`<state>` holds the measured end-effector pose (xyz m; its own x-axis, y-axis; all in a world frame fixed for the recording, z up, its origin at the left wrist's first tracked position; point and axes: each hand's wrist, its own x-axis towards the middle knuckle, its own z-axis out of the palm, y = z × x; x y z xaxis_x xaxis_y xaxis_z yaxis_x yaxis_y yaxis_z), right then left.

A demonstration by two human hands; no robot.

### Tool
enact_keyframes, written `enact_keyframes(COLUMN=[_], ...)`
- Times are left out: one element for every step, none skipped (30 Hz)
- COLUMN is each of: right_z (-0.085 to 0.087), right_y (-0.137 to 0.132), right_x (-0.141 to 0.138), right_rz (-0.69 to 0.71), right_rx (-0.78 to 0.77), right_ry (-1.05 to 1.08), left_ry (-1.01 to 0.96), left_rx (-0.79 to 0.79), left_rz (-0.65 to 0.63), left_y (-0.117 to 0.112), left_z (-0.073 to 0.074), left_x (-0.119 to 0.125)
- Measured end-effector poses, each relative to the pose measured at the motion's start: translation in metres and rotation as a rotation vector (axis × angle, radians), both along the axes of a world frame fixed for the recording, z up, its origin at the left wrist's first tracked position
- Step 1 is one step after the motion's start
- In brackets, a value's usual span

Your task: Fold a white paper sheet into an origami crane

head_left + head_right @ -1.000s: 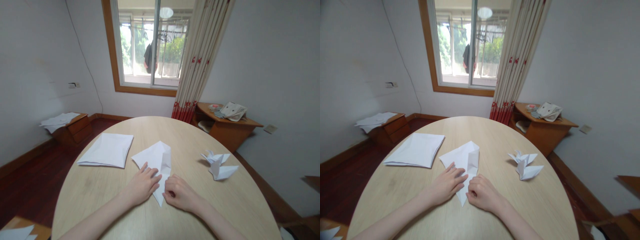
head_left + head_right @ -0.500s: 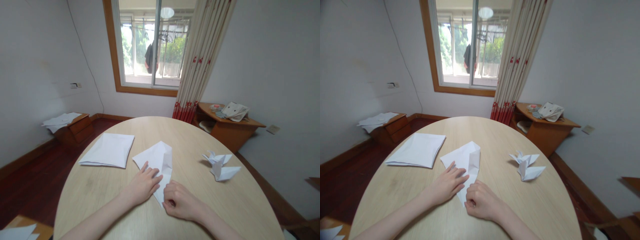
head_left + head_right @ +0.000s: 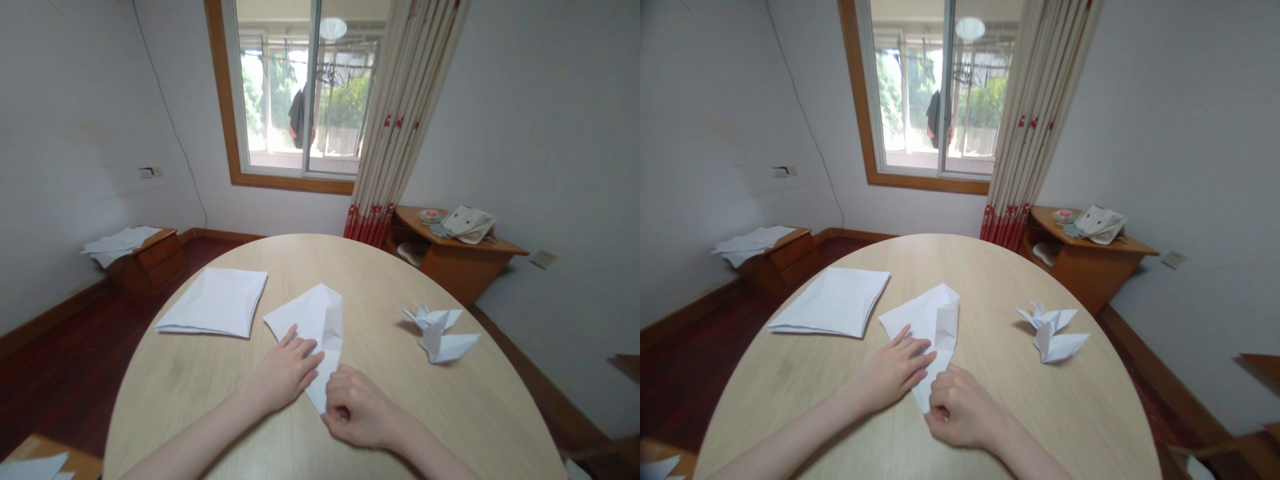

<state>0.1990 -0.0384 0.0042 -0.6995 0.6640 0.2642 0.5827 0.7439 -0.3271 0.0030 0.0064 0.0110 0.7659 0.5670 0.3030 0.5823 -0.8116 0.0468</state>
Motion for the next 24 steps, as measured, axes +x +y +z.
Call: enact_keyframes(right_z=[0.001, 0.002, 0.003, 0.004, 0.004, 0.004, 0.004, 0.004, 0.003, 0.002, 0.001, 0.0, -0.001, -0.002, -0.004, -0.004, -0.005, -0.006, -0.006, -0.007, -0.007, -0.007, -0.008, -0.008], right_y=[0.001, 0.002, 0.003, 0.005, 0.007, 0.009, 0.01, 0.012, 0.014, 0.016, 0.018, 0.02, 0.021, 0.023, 0.024, 0.025, 0.027, 0.028, 0.028, 0.029, 0.03, 0.03, 0.03, 0.03], right_x=[0.0, 0.001, 0.002, 0.003, 0.004, 0.006, 0.007, 0.009, 0.011, 0.013, 0.015, 0.017, 0.019, 0.02, 0.021, 0.022, 0.023, 0.023, 0.024, 0.024, 0.024, 0.024, 0.023, 0.023], right_rz=[-0.007, -0.015, -0.026, -0.038, -0.051, -0.064, -0.081, -0.102, -0.127, -0.156, -0.186, -0.213, -0.237, -0.259, -0.281, -0.302, -0.321, -0.339, -0.353, -0.363, -0.375, -0.387, -0.398, -0.409], right_rx=[0.003, 0.007, 0.012, 0.021, 0.033, 0.049, 0.07, 0.096, 0.124, 0.154, 0.183, 0.211, 0.237, 0.262, 0.287, 0.309, 0.328, 0.339, 0.342, 0.339, 0.334, 0.327, 0.321, 0.316], right_ry=[0.017, 0.034, 0.049, 0.061, 0.066, 0.064, 0.057, 0.047, 0.035, 0.024, 0.016, 0.012, 0.011, 0.012, 0.013, 0.01, 0.005, -0.002, -0.009, -0.016, -0.02, -0.023, -0.025, -0.028], left_ry=[-0.002, -0.005, -0.01, -0.016, -0.021, -0.024, -0.024, -0.024, -0.025, -0.027, -0.032, -0.036, -0.04, -0.04, -0.037, -0.031, -0.026, -0.021, -0.018, -0.015, -0.014, -0.012, -0.01, -0.006], left_rx=[0.002, 0.003, 0.002, 0.001, -0.001, -0.005, -0.009, -0.014, -0.017, -0.018, -0.018, -0.016, -0.013, -0.011, -0.01, -0.011, -0.012, -0.014, -0.014, -0.014, -0.012, -0.011, -0.011, -0.012], left_rz=[-0.004, -0.007, -0.01, -0.01, -0.009, -0.008, -0.007, -0.005, -0.005, -0.004, -0.005, -0.006, -0.007, -0.007, -0.007, -0.006, -0.004, -0.001, 0.001, 0.002, 0.003, 0.004, 0.004, 0.004], left_y=[0.0, 0.0, 0.0, 0.0, 0.0, 0.0, 0.0, 0.0, 0.0, 0.0, 0.0, 0.0, 0.0, 0.0, 0.0, 0.0, -0.001, -0.001, -0.001, -0.001, -0.001, -0.001, -0.001, -0.001], left_z=[0.0, 0.001, 0.002, 0.002, 0.003, 0.003, 0.003, 0.003, 0.003, 0.002, 0.002, 0.001, 0.0, 0.0, -0.001, -0.001, 0.0, 0.0, 0.001, 0.002, 0.002, 0.003, 0.003, 0.002], left_x=[0.0, -0.001, -0.001, -0.001, -0.001, -0.001, -0.001, -0.001, -0.001, -0.002, -0.002, -0.002, -0.002, -0.001, -0.001, -0.001, -0.001, -0.001, -0.001, -0.001, -0.001, -0.001, -0.001, -0.001])
